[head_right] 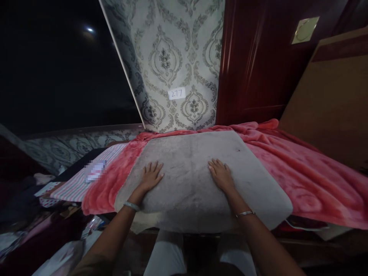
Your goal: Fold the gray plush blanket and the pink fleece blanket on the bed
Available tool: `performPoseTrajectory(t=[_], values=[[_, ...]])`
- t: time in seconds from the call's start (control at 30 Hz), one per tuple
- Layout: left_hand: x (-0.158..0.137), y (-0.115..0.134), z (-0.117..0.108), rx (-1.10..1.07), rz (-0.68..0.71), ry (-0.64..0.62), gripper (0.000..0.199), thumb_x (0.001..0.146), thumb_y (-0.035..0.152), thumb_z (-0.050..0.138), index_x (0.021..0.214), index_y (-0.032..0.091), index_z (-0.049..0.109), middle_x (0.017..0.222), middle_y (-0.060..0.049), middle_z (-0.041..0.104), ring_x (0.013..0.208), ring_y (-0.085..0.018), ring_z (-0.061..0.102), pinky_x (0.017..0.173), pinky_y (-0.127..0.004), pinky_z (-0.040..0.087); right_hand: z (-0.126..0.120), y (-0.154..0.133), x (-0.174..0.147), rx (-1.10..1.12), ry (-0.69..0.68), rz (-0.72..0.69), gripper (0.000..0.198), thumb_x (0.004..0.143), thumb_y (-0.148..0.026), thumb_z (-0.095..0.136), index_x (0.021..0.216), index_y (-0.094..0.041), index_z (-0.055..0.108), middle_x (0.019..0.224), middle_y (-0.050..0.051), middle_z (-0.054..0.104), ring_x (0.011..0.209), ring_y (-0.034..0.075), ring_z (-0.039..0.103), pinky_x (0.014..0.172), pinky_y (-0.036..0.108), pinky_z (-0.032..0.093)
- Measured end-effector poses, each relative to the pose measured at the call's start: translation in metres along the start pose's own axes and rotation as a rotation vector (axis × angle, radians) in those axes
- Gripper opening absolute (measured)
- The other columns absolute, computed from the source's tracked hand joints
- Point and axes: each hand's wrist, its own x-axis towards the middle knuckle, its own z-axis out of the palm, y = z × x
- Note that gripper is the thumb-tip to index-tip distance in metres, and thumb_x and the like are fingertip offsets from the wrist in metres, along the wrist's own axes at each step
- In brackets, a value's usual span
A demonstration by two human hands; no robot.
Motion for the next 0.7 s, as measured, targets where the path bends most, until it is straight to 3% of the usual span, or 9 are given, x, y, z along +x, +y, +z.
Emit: performPoseTrajectory(t=[0.17, 0.37, 0.47, 0.57, 0.7], values=[[-0.032, 0.034, 0.006, -0.104, 0.299, -0.075, 0.062, 0.097, 0.054, 0.040, 0.155, 0.036, 0.031, 0.167, -0.003, 0.019, 0.154, -0.034, 0.008, 0.121, -0.065, 0.009, 0.005, 0.003, 0.000, -0.004, 0.017, -0.013, 0.053, 0.101, -0.035, 0.024, 0.140, -0.025, 0.058, 0.153, 0.006, 0.047, 0.145, 0.025, 0.035, 0.117, 0.053, 0.027], [-0.102, 0.079, 0.021, -0.297, 0.633, -0.086, 0.076, 0.087, 0.064, 0.054, 0.154, 0.036, 0.033, 0.167, -0.004, 0.020, 0.154, -0.036, 0.005, 0.120, -0.068, 0.004, 0.008, 0.005, -0.002, 0.001, 0.038, -0.007, 0.054, 0.101, -0.037, 0.023, 0.139, -0.025, 0.059, 0.152, 0.006, 0.048, 0.145, 0.024, 0.036, 0.117, 0.052, 0.028], [-0.113, 0.081, 0.019, -0.437, 0.751, -0.094, 0.063, 0.090, 0.061, 0.051, 0.147, 0.034, 0.047, 0.162, -0.005, 0.034, 0.152, -0.030, 0.021, 0.123, -0.057, 0.014, 0.010, 0.008, -0.002, -0.004, 0.044, -0.023, 0.053, 0.101, -0.038, 0.024, 0.138, -0.025, 0.059, 0.151, 0.007, 0.049, 0.144, 0.025, 0.037, 0.115, 0.053, 0.030], [-0.087, 0.058, 0.005, -0.493, 0.597, 0.017, 0.055, 0.096, 0.052, 0.045, 0.145, 0.028, 0.049, 0.158, -0.009, 0.041, 0.148, -0.024, 0.034, 0.122, -0.047, 0.026, 0.012, 0.010, -0.001, -0.011, 0.056, -0.034, 0.053, 0.101, -0.038, 0.024, 0.138, -0.024, 0.059, 0.150, 0.007, 0.050, 0.143, 0.026, 0.038, 0.114, 0.054, 0.031], [-0.034, 0.009, -0.012, -0.229, 0.121, 0.088, 0.062, 0.097, 0.044, 0.043, 0.153, 0.019, 0.036, 0.163, -0.015, 0.028, 0.152, -0.029, 0.021, 0.123, -0.055, 0.018, 0.012, 0.010, -0.001, -0.015, 0.070, -0.043, 0.053, 0.100, -0.036, 0.024, 0.138, -0.024, 0.060, 0.149, 0.007, 0.051, 0.142, 0.026, 0.040, 0.113, 0.055, 0.033]])
